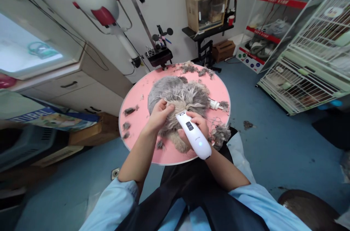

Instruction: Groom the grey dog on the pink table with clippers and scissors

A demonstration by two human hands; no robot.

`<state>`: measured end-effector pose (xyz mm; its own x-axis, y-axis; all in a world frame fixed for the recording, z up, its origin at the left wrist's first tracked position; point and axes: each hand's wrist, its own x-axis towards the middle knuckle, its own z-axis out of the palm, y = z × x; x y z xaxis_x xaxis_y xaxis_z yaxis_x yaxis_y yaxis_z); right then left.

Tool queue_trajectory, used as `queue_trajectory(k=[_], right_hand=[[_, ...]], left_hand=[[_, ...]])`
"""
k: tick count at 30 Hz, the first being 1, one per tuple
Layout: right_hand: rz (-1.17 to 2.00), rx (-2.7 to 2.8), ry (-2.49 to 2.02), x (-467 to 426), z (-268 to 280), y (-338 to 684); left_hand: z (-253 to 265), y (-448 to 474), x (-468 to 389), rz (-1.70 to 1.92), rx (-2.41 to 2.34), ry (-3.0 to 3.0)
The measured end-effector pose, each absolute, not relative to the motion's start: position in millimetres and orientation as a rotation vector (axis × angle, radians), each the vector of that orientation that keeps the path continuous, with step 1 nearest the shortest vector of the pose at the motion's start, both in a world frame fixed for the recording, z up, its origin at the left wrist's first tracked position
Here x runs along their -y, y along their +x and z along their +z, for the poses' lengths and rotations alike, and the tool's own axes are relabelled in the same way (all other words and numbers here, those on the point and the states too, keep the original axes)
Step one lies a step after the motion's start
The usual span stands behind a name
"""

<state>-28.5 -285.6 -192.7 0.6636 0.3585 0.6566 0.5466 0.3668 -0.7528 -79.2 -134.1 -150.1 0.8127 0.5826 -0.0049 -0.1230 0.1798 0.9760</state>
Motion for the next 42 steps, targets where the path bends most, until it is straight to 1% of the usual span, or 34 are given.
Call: queue_trajectory(k=[4, 13, 21, 27, 33, 39, 42], right_hand=[[-0.060, 0.831, -1.228, 282, -197, -30], [-0.195, 0.941, -1.181, 279, -197, -24], [0.101, 0.983, -1.142, 293, -193, -4], [0.235, 1.072, -1.161, 302, -183, 10], [0.215, 1.070, -1.215, 299, -168, 20], [0.147, 1.143, -1.240, 299, -165, 19], [0.167, 1.153, -1.282, 299, -165, 17]], left_hand=[[-149, -79, 135, 0.522, -0.456, 1.322], [-150, -77, 135, 0.538, -0.504, 1.338], [-151, -73, 130, 0.506, -0.509, 1.337], [-145, -67, 126, 0.509, -0.483, 1.398], [-137, -62, 124, 0.501, -0.462, 1.425], [-139, -64, 123, 0.478, -0.443, 1.376], [-142, -66, 122, 0.465, -0.434, 1.372]])
